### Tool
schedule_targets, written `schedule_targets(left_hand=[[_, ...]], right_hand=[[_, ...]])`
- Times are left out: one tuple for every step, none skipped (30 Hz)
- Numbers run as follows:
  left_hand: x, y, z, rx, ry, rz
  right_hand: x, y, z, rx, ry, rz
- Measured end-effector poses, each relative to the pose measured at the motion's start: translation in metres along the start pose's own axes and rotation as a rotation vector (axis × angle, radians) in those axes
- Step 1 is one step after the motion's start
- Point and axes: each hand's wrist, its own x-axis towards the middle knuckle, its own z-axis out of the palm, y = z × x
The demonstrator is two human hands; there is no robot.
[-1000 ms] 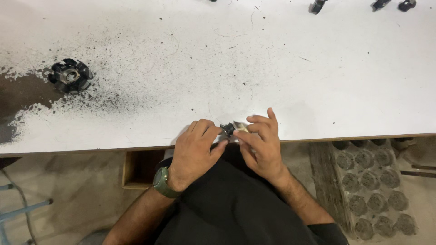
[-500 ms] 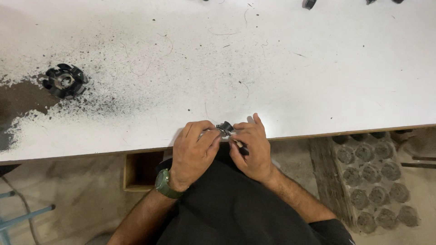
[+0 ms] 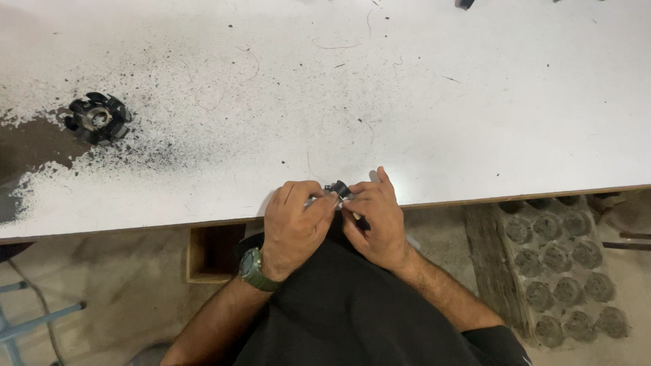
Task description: The person sits at a white workbench and assembles small black plastic components, pressing each piece onto a toothed plastic hub one at a time. They occasionally use a small blade to trim or free parts and set finished hubs aside on the bench.
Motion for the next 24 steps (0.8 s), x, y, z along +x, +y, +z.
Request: schedule_targets(left_hand=[[0.000,0.000,0.001,0.011,0.006,-0.023],[0.000,0.000,0.001,0.001,-0.012,-0.051],[0.000,0.000,0.002,-0.010,-0.030,-0.078],[0.000,0.001,0.002,-0.022,-0.049,-0.105],[0.000,0.000,0.002,-0.025,-0.071,-0.120],[0.000,0.000,0.002,-0.027,-0.090,-0.137],[0.000,0.000,0.002,-0.027,-0.108,-0.154],[0.000,0.000,0.002,-0.034,-0.104,-0.153],[0.000,0.000,0.002,-0.041,-0.102,-0.154],[0.000,0.000,0.002,-0.049,-0.098,-0.156],[0.000,0.000,0.002,-0.048,-0.097,-0.149],[0.000,0.000,0.002,-0.047,-0.099,-0.145],[0.000,0.000,0.001,-0.048,-0.104,-0.140],[0.000,0.000,0.001,-0.063,-0.112,-0.153],[0.000,0.000,0.000,-0.078,-0.118,-0.162],[0.001,-0.001,0.000,-0.091,-0.121,-0.170],[0.001,-0.001,0.000,-0.096,-0.118,-0.166],[0.000,-0.002,-0.001,-0.100,-0.116,-0.166],[0.000,-0.002,-0.001,-0.105,-0.115,-0.165],[-0.001,-0.003,-0.001,-0.112,-0.115,-0.160],[-0.001,-0.003,-0.002,-0.118,-0.113,-0.155],[-0.002,-0.003,-0.003,-0.124,-0.112,-0.150],[-0.002,-0.003,-0.004,-0.127,-0.121,-0.151],[-0.002,-0.003,-0.005,-0.130,-0.130,-0.148]], right_hand=[[0.000,0.001,0.000,0.002,-0.002,-0.001],[-0.001,0.001,0.000,0.003,0.004,-0.003],[-0.001,0.002,0.001,0.004,0.010,-0.004],[-0.001,0.002,0.001,0.004,0.016,-0.004],[-0.002,0.003,0.001,-0.009,0.012,-0.005],[-0.002,0.003,0.002,-0.022,0.006,-0.010],[-0.002,0.004,0.002,-0.034,0.000,-0.017],[-0.003,0.005,0.001,-0.010,0.008,-0.043],[-0.004,0.005,0.000,0.014,0.014,-0.068],[-0.005,0.006,0.000,0.039,0.019,-0.095],[-0.005,0.006,0.000,0.052,0.009,-0.119],[-0.006,0.007,0.000,0.067,-0.002,-0.141],[-0.006,0.007,0.001,0.081,-0.013,-0.159],[-0.006,0.007,0.001,0.075,-0.004,-0.140],[-0.006,0.006,0.002,0.066,0.007,-0.124],[-0.005,0.006,0.003,0.057,0.020,-0.110],[-0.003,0.006,0.005,0.037,0.031,-0.115],[-0.002,0.004,0.006,0.019,0.041,-0.119],[-0.001,0.003,0.006,0.001,0.051,-0.122],[0.000,0.001,0.006,-0.015,0.047,-0.115],[0.001,-0.001,0.005,-0.031,0.043,-0.109],[0.002,-0.002,0.005,-0.047,0.039,-0.103],[0.003,-0.004,0.004,-0.054,0.015,-0.105],[0.004,-0.004,0.003,-0.062,-0.007,-0.106]])
